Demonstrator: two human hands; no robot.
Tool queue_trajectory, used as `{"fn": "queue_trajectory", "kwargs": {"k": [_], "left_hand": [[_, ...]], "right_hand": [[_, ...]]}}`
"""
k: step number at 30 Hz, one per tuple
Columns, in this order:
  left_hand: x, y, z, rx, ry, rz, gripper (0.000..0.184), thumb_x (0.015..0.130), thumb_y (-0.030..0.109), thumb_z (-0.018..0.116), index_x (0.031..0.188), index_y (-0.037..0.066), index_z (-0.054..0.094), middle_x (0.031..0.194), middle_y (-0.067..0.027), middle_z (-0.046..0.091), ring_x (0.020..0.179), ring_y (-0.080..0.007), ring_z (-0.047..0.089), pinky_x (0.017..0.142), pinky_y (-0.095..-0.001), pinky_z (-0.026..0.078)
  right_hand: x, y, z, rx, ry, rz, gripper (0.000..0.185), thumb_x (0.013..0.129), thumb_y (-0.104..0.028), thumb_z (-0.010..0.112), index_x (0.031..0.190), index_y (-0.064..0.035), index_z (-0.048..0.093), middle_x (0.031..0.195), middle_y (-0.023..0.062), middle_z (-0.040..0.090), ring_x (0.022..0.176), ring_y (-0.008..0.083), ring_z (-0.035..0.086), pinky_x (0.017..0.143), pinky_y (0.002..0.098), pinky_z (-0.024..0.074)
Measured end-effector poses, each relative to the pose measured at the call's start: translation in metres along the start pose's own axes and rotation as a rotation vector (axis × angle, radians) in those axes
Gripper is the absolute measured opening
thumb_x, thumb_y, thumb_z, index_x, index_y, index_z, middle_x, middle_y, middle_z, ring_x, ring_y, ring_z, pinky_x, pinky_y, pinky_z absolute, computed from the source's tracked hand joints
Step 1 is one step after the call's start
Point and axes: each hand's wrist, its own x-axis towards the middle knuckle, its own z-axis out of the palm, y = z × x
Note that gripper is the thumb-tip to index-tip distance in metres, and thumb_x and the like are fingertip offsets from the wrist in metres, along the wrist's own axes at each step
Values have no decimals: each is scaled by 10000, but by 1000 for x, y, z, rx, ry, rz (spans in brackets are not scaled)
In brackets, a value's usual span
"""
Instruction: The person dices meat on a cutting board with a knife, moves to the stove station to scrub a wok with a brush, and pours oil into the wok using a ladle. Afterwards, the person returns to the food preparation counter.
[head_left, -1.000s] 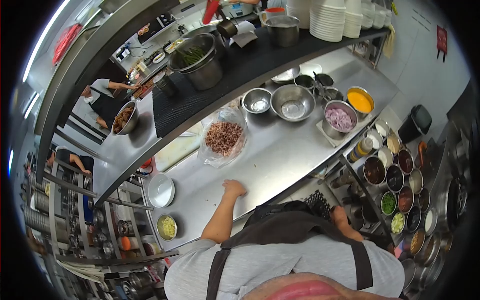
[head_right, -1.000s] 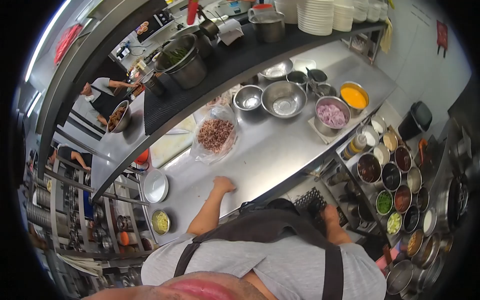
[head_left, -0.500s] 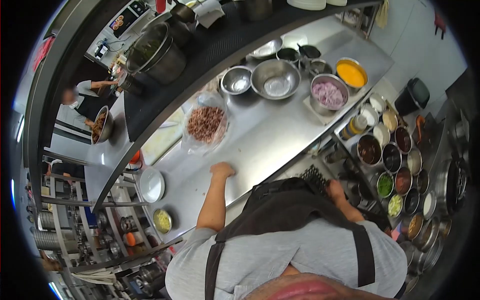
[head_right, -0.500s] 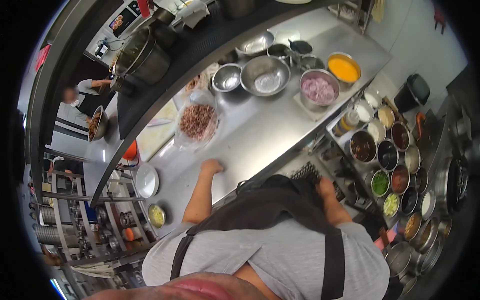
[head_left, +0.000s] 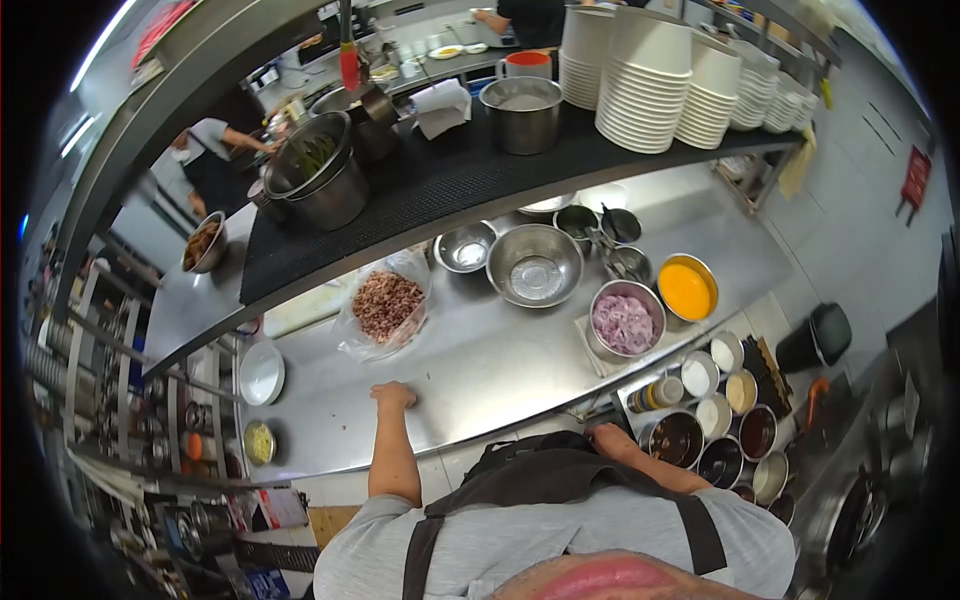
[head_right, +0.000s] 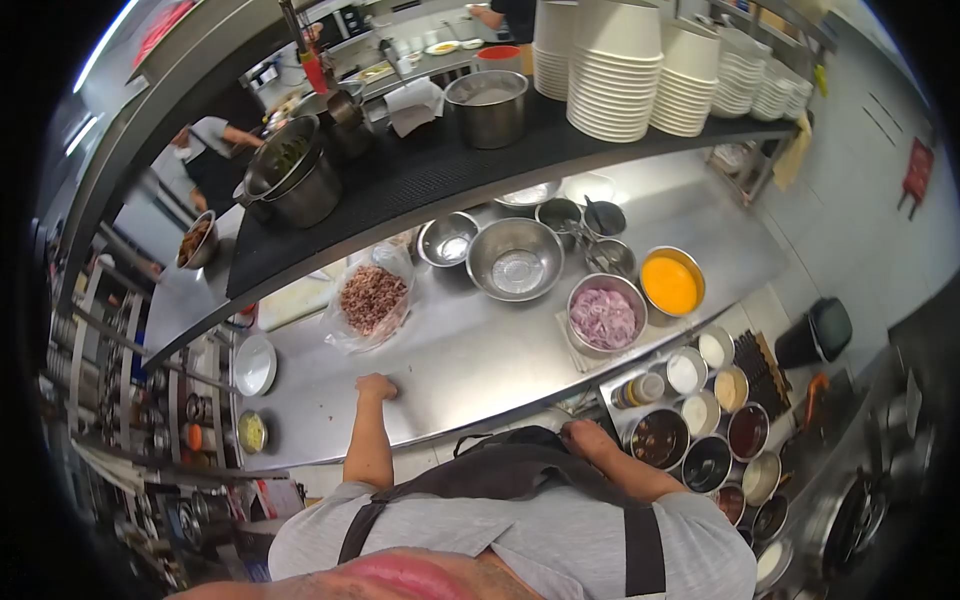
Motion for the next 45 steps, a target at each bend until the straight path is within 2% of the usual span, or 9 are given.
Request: {"fn": "queue_trajectory", "kwargs": {"k": [3, 13, 22, 24, 28, 30, 34, 41, 45], "left_hand": [[6, -9, 2, -127, -176, 76, 569, 724, 220, 561, 1225, -52, 560, 1345, -286, 451, 1352, -459, 244, 1087, -469, 265], [-2, -25, 25, -277, 45, 54, 774, 692, 240, 571, 1352, -113, 373, 1395, -354, 338, 1363, -497, 189, 1122, -463, 215], [9, -4, -16, -102, -285, 112, 532, 745, 231, 596, 1232, 17, 588, 1347, -239, 479, 1289, -482, 363, 1018, -530, 362], [12, -4, -15, 10, -106, 117, 443, 692, 258, 629, 1089, 71, 683, 1172, -154, 630, 1130, -339, 572, 939, -441, 457], [19, -15, -14, -30, -133, 167, 435, 683, 271, 646, 1066, 70, 693, 1158, -159, 636, 1135, -332, 573, 932, -462, 461], [11, -19, -25, 7, -273, 273, 571, 751, 251, 612, 1263, 7, 547, 1327, -238, 484, 1268, -491, 378, 1013, -515, 371], [13, -21, -1, -50, -98, 143, 700, 757, 205, 586, 1347, -101, 365, 1325, -325, 436, 1260, -533, 350, 1021, -510, 352], [10, -35, -21, -85, -154, 314, 480, 779, 229, 571, 1184, -26, 600, 1266, -230, 554, 1172, -422, 524, 966, -513, 406], [10, -26, -5, 67, -51, 336, 428, 781, 262, 564, 1125, 25, 657, 1221, -179, 600, 1121, -381, 575, 932, -519, 427]], "right_hand": [[13, 0, -15, -40, -102, -92, 196, 803, -122, 552, 932, -67, 689, 897, 195, 656, 885, 381, 617, 788, 452, 491], [35, -17, -18, 149, -94, -107, 198, 848, -189, 555, 963, -97, 687, 916, 185, 657, 898, 374, 622, 795, 450, 493], [51, -73, -42, 170, 81, 14, 226, 865, -198, 601, 988, -19, 664, 843, 181, 675, 808, 313, 667, 736, 372, 506], [62, -90, -42, 168, 77, 35, 232, 867, -200, 601, 997, -19, 663, 854, 174, 680, 804, 300, 671, 737, 361, 507], [76, -114, -23, 248, 34, -6, 221, 869, -178, 596, 1018, -28, 662, 894, 159, 686, 817, 288, 669, 739, 354, 506], [84, -124, -17, 229, 27, -39, 219, 869, -171, 594, 1023, -29, 661, 908, 156, 687, 827, 289, 668, 743, 355, 505], [91, -152, -19, 253, -34, -54, 226, 869, -187, 599, 1015, -25, 660, 898, 162, 685, 834, 296, 666, 747, 356, 504], [113, -145, -17, 107, -36, -192, 273, 878, -289, 595, 992, -51, 666, 887, 167, 682, 832, 312, 663, 741, 382, 512], [160, -151, -100, 95, 318, -282, 225, 864, -266, 601, 946, -65, 661, 792, 145, 666, 668, 288, 637, 639, 372, 505]]}}
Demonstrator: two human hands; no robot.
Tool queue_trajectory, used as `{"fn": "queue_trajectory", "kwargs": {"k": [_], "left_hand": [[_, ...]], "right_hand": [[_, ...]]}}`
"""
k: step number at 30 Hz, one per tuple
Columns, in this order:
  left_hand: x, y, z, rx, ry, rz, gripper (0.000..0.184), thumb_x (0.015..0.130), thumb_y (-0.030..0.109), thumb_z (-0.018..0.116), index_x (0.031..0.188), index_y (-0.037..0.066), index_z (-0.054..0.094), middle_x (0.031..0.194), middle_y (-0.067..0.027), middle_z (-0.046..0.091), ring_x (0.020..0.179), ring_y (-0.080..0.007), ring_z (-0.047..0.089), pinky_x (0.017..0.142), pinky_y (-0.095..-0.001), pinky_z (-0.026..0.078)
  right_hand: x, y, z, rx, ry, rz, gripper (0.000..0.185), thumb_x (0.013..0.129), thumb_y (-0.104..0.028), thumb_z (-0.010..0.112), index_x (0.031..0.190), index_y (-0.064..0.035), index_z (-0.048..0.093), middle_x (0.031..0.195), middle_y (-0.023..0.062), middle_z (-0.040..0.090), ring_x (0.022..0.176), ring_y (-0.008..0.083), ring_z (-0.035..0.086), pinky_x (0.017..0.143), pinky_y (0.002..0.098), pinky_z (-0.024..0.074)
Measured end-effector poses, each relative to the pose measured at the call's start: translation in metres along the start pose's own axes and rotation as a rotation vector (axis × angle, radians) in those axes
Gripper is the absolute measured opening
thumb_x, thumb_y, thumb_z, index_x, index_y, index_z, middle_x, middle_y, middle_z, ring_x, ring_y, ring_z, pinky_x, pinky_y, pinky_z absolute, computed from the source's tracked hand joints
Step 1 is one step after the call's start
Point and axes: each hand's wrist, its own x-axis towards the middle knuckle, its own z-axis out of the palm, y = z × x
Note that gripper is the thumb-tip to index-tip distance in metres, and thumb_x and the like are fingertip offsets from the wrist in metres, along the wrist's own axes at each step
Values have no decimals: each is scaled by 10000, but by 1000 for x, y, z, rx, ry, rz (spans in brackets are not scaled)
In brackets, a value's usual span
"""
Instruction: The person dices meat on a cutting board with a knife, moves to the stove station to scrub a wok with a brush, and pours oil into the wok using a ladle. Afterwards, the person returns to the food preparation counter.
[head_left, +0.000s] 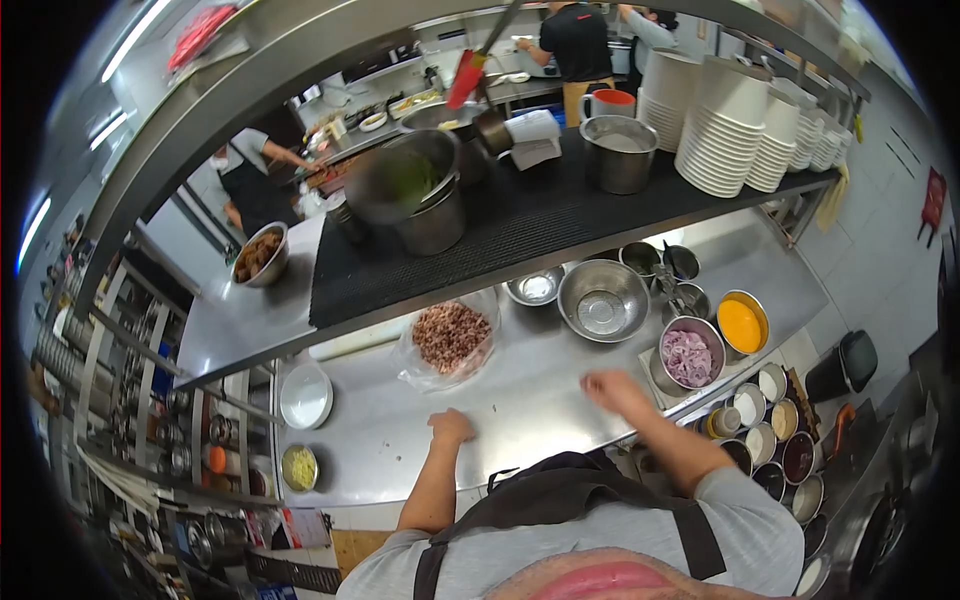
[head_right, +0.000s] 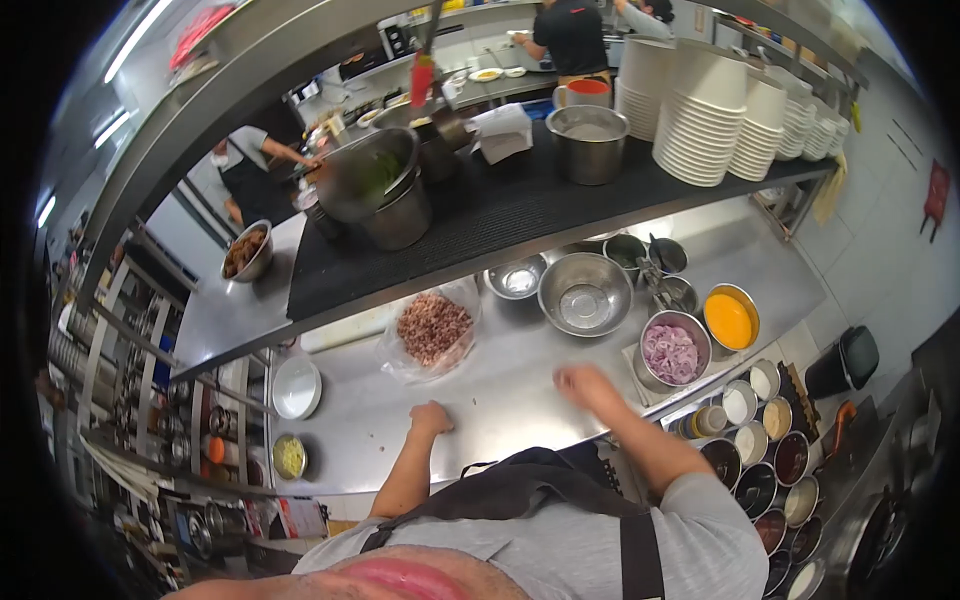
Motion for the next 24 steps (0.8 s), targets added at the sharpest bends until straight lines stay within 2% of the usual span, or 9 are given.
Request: {"fn": "queue_trajectory", "kwargs": {"k": [2, 3, 6, 9, 12, 19, 21, 22, 24], "left_hand": [[25, -6, 30, 18, 119, -83, 420, 778, 268, 567, 1128, 56, 663, 1227, -158, 601, 1123, -392, 570, 940, -530, 420], [22, -6, 26, 40, 125, -91, 413, 773, 278, 575, 1123, 78, 667, 1210, -135, 618, 1121, -353, 583, 924, -512, 446], [6, -5, -4, -13, -6, 20, 404, 760, 277, 583, 1098, 77, 674, 1169, -125, 642, 1084, -299, 614, 879, -473, 486], [18, -5, -1, 23, 8, 40, 390, 751, 274, 584, 1076, 82, 683, 1136, -111, 660, 1049, -264, 635, 843, -441, 512], [21, -3, -2, 19, -13, 14, 389, 746, 278, 585, 1070, 89, 689, 1135, -120, 660, 1045, -283, 636, 860, -466, 504], [27, -4, 8, 46, -10, -30, 385, 739, 277, 581, 1049, 81, 701, 1121, -136, 663, 1033, -318, 637, 886, -502, 487], [31, -1, 3, 28, 16, -30, 497, 696, 411, 656, 1025, 40, 685, 1002, -161, 685, 947, -300, 658, 840, -390, 510], [31, 3, 1, 21, 20, -33, 497, 696, 411, 656, 1025, 40, 685, 1002, -161, 685, 947, -300, 658, 840, -390, 510], [29, 11, -4, -87, 82, -262, 805, 673, 515, 701, 1237, -29, 518, 1092, -203, 648, 1031, -341, 620, 908, -411, 476]], "right_hand": [[40, -62, -80, 89, 413, -159, 188, 848, -210, 642, 899, -31, 671, 771, 144, 646, 652, 271, 618, 607, 352, 484], [51, -100, -121, 103, 576, -298, 191, 833, -167, 663, 926, 0, 667, 801, 131, 647, 678, 260, 621, 609, 342, 491], [86, -151, -191, -110, 833, -723, 389, 786, -218, 709, 1101, -6, 621, 1083, 150, 606, 981, 286, 600, 827, 363, 486], [123, -153, -211, -371, 785, -881, 475, 760, -290, 719, 1140, -26, 611, 1161, 150, 575, 1068, 297, 564, 898, 377, 456], [151, -114, -185, -600, 526, -781, 474, 795, -401, 673, 1092, -34, 632, 1121, 128, 615, 1043, 277, 595, 897, 373, 472], [155, -103, -182, -533, 578, -830, 505, 795, -472, 648, 1045, -33, 646, 1085, 126, 641, 1036, 263, 606, 905, 374, 473], [156, -100, -182, -511, 568, -823, 504, 790, -470, 655, 1042, -34, 648, 1087, 128, 644, 1045, 265, 606, 912, 377, 471], [156, -100, -182, -489, 555, -808, 503, 784, -467, 663, 1040, -34, 651, 1090, 130, 648, 1053, 266, 607, 920, 380, 469], [156, -98, -182, -452, 557, -818, 470, 776, -434, 685, 1019, -33, 661, 1080, 130, 654, 1048, 268, 613, 915, 378, 474]]}}
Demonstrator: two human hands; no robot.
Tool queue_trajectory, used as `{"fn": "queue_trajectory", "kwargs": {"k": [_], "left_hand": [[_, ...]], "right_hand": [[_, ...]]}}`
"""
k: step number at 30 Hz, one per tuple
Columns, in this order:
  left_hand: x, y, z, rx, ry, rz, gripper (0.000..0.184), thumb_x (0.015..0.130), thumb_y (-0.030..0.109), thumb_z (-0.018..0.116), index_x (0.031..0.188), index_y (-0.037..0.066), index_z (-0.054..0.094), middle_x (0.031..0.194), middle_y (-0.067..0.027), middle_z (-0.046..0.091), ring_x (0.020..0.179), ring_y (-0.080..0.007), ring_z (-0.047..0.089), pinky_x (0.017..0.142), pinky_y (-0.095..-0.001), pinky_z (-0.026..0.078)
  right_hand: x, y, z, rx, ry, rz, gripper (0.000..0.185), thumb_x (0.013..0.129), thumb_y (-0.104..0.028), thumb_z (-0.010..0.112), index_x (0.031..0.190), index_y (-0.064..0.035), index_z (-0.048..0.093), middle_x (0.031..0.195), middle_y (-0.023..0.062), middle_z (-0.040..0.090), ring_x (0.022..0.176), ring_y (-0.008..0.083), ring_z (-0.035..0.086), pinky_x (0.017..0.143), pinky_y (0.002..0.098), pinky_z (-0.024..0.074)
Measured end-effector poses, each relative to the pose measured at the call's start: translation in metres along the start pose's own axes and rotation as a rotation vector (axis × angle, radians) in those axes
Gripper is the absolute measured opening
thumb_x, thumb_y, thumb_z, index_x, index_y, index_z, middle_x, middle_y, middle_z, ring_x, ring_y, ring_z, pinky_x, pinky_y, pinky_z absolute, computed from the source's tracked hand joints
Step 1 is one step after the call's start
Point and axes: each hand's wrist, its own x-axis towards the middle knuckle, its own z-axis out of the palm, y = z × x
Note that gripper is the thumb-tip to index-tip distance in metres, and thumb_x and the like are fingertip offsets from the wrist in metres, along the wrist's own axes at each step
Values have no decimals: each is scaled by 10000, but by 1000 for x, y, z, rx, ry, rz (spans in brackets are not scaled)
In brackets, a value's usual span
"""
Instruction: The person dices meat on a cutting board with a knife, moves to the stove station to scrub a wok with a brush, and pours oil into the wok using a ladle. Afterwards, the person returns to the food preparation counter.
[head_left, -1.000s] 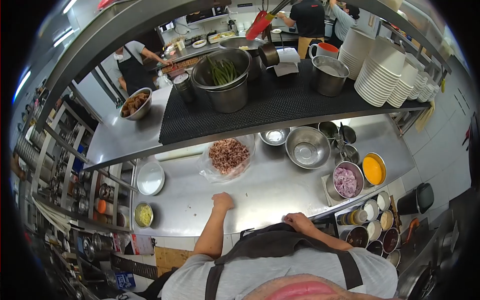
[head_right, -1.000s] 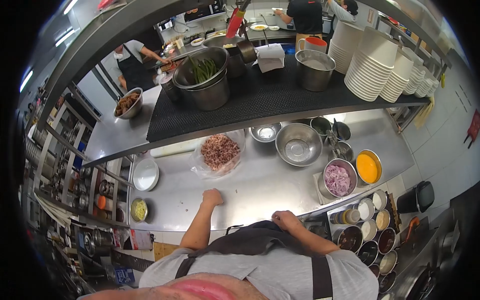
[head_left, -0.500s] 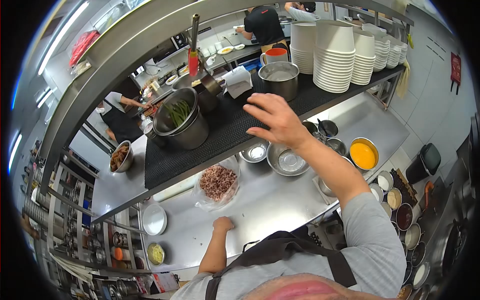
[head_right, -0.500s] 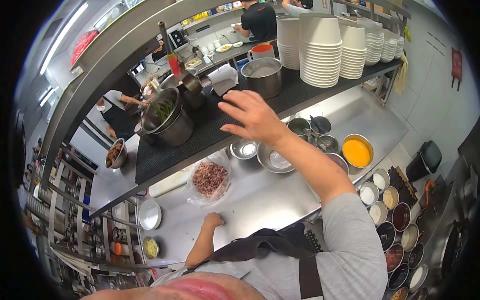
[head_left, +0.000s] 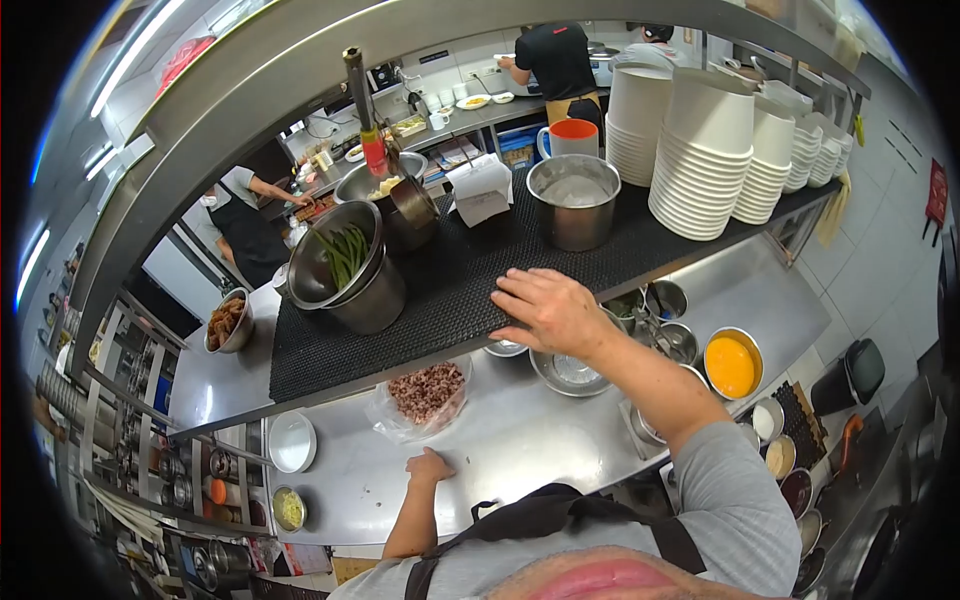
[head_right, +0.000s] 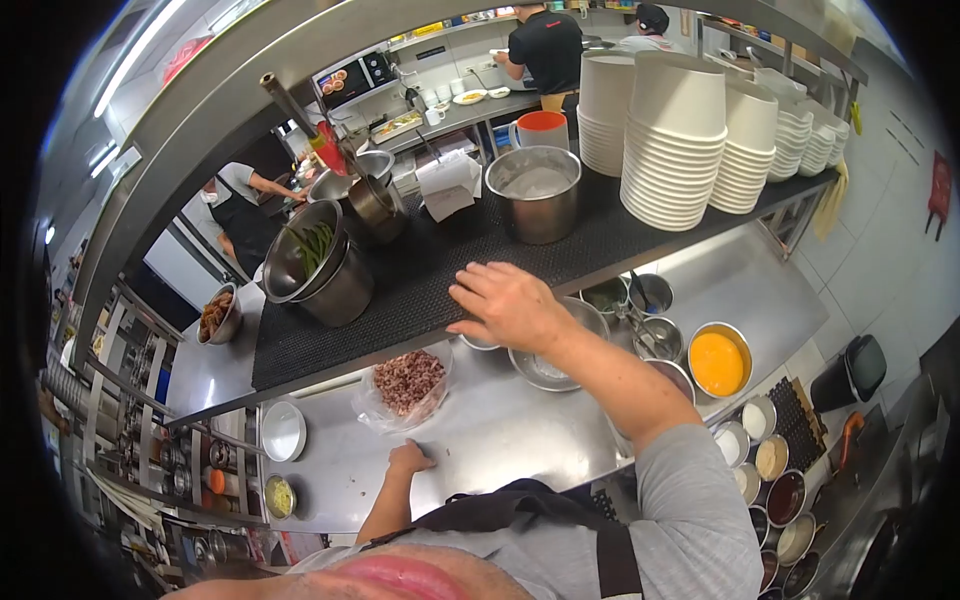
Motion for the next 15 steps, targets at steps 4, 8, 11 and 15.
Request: {"fn": "queue_trajectory", "kwargs": {"k": [4, 8, 11, 15], "left_hand": [[2, 6, -17, -159, -217, -32, 1127, 658, 569, 710, 1435, -66, 197, 1325, -300, 458, 1255, -493, 390, 1052, -534, 320], [6, 6, 1, -200, -161, -88, 1139, 627, 577, 734, 1407, -92, 244, 1306, -364, 428, 1271, -525, 338, 1064, -535, 290], [5, 7, 4, -197, -102, -109, 1136, 610, 563, 750, 1400, -86, 256, 1267, -372, 447, 1234, -500, 383, 1033, -506, 333], [2, 11, 5, -188, -55, -146, 1105, 582, 550, 770, 1373, -64, 303, 1242, -375, 455, 1203, -472, 426, 1011, -479, 370]], "right_hand": [[1, 5, 1, 102, 50, 23, 387, 760, -355, 719, 972, -35, 674, 1049, 126, 659, 1005, 262, 630, 884, 372, 491], [2, 6, 1, 167, 70, 41, 340, 768, -325, 714, 928, -29, 663, 1011, 114, 661, 986, 253, 632, 865, 367, 496], [-1, 8, 2, 192, 70, 53, 335, 766, -322, 713, 919, -29, 659, 1018, 113, 661, 992, 251, 631, 867, 365, 494], [-2, 9, 1, 223, 71, 40, 329, 758, -315, 716, 920, -33, 661, 1020, 109, 664, 1002, 248, 630, 875, 365, 489]]}}
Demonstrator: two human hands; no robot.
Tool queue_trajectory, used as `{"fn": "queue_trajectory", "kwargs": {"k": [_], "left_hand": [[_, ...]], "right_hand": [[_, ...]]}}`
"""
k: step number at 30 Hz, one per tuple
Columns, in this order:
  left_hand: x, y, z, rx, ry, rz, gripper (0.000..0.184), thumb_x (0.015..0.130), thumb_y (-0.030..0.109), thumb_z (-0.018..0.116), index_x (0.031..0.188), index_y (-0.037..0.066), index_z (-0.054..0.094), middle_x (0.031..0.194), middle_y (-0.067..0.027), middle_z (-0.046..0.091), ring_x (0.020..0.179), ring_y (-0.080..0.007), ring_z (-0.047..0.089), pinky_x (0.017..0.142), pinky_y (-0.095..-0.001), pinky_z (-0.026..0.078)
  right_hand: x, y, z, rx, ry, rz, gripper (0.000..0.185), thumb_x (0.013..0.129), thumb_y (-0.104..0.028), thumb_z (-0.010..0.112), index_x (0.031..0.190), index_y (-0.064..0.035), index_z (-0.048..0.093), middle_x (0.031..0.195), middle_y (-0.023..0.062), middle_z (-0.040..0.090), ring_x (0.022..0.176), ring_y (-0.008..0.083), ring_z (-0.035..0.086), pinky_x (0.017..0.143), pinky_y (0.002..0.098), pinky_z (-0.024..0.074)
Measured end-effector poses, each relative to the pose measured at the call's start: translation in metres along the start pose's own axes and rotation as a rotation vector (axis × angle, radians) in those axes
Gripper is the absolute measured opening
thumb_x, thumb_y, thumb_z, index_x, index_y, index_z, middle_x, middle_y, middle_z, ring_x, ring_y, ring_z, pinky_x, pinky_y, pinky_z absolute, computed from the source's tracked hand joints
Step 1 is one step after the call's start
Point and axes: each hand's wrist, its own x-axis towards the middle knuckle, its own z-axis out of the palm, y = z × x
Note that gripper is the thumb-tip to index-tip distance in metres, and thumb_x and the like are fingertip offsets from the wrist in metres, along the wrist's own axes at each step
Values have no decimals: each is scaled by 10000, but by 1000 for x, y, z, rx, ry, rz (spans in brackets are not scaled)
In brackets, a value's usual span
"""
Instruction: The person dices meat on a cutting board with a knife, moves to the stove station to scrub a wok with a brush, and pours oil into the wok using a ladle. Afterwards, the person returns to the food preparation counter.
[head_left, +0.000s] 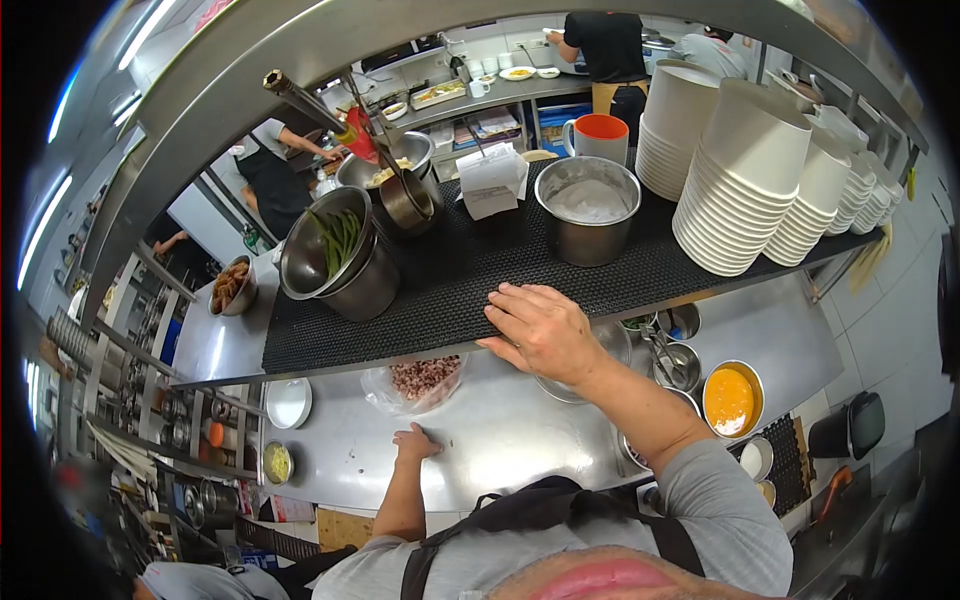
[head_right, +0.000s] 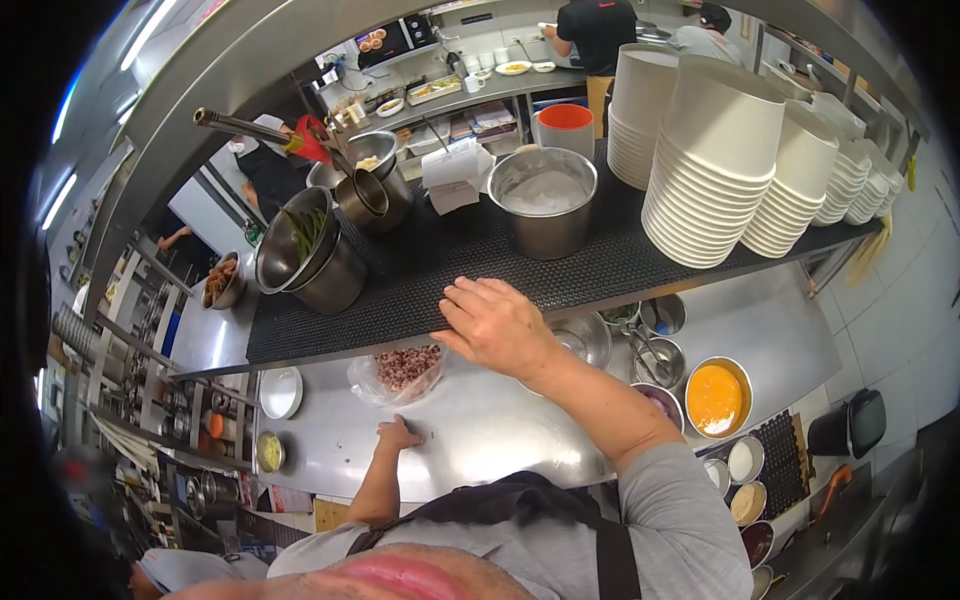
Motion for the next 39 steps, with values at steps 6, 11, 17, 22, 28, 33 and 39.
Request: {"fn": "queue_trajectory", "kwargs": {"k": [6, 11, 17, 22, 28, 33, 39], "left_hand": [[2, 0, -7, -70, -38, 12, 1068, 575, 535, 777, 1346, -65, 343, 1266, -370, 441, 1213, -485, 407, 1022, -514, 340], [-2, -6, -2, -129, -19, 44, 1077, 581, 509, 785, 1374, -54, 322, 1305, -404, 374, 1241, -526, 352, 1039, -539, 310], [-39, -2, -7, -291, 116, -21, 1008, 640, 503, 752, 1430, 59, 312, 1385, -415, 261, 1316, -554, 224, 1048, -541, 322], [-50, -19, 11, -283, 177, 102, 747, 770, 406, 652, 1399, 94, 395, 1439, -364, 219, 1348, -503, 214, 1033, -565, 331], [-72, -72, 15, -237, 24, 284, 488, 799, 292, 612, 1237, 80, 572, 1473, -186, 305, 1373, -311, 282, 1009, -652, 294], [-79, -108, 51, -472, 166, 464, 463, 805, 266, 621, 1230, 89, 584, 1427, -152, 371, 1328, -296, 339, 1016, -584, 329], [-120, -154, 99, -935, 357, 668, 418, 805, 277, 640, 1181, 95, 622, 1116, -173, 644, 1016, -320, 627, 912, -389, 493]], "right_hand": [[-1, 1, -2, 12, 2, 1, 319, 756, -303, 719, 929, -40, 667, 1014, 98, 672, 1010, 239, 632, 881, 367, 486], [1, -3, -3, 12, -11, 13, 305, 745, -291, 728, 920, -46, 676, 1023, 88, 680, 1014, 227, 637, 880, 366, 487], [9, -13, -2, -20, -20, 70, 289, 707, -268, 762, 893, -54, 706, 985, 78, 697, 993, 234, 649, 852, 360, 491], [10, -23, -1, -42, -34, 127, 300, 688, -238, 781, 893, -32, 707, 994, 101, 698, 990, 256, 649, 864, 365, 489], [11, -48, 11, -85, 15, 265, 327, 675, -205, 792, 906, 3, 691, 1033, 120, 686, 1023, 276, 628, 892, 367, 472], [10, -62, 23, -84, 45, 415, 364, 688, -206, 801, 943, 19, 670, 1087, 130, 668, 1029, 283, 617, 896, 368, 468], [-28, -156, 87, 98, 163, 398, 121, 822, -70, 662, 905, 17, 657, 965, 140, 680, 877, 249, 641, 795, 319, 486]]}}
